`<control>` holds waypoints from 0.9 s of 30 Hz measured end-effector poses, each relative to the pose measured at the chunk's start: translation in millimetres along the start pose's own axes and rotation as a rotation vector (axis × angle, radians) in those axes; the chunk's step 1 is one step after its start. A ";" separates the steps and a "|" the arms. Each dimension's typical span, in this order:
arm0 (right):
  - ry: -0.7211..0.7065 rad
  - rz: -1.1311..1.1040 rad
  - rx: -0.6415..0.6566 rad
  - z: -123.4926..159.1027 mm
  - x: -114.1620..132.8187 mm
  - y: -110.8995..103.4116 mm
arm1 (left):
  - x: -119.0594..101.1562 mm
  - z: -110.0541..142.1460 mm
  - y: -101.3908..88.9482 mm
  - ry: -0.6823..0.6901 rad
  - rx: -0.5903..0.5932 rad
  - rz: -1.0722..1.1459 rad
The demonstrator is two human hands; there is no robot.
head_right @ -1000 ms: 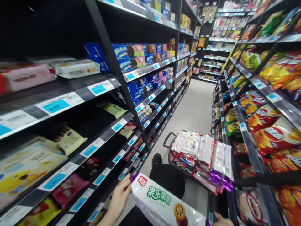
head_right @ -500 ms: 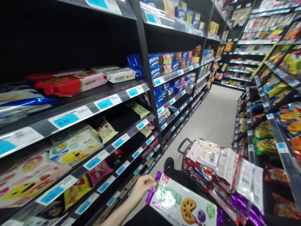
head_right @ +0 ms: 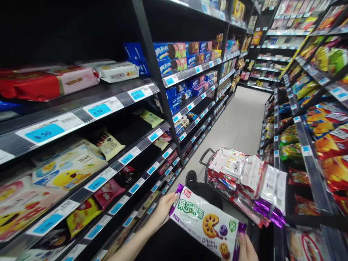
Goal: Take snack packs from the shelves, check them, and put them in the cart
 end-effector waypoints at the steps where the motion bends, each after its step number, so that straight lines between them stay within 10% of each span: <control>1: -0.004 -0.042 -0.002 0.0 0.2 3.5 | 1.8 -1.2 3.0 -0.023 0.022 0.061; 13: -0.191 -0.585 0.149 49.3 67.3 23.4 | -73.1 -6.1 30.3 0.074 0.200 0.174; 17: -0.104 -0.797 -0.075 38.3 73.8 5.6 | -114.6 -19.0 102.9 0.074 0.556 0.372; 21: -0.224 -1.001 -0.279 14.1 110.3 6.8 | -122.0 -21.0 211.7 0.076 0.825 -0.018; 27: -0.276 -1.208 -0.544 -46.0 137.1 21.2 | -128.0 -41.1 258.6 0.395 0.457 -0.439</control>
Point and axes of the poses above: each hand's wrist, its own z-axis away from the middle knuckle, its own y-axis out of the palm, x = y × z, the point moved 9 cm from there along -z, towards the middle knuckle, and after that the axes turned 5 degrees about -y, right-handed, at the moved point
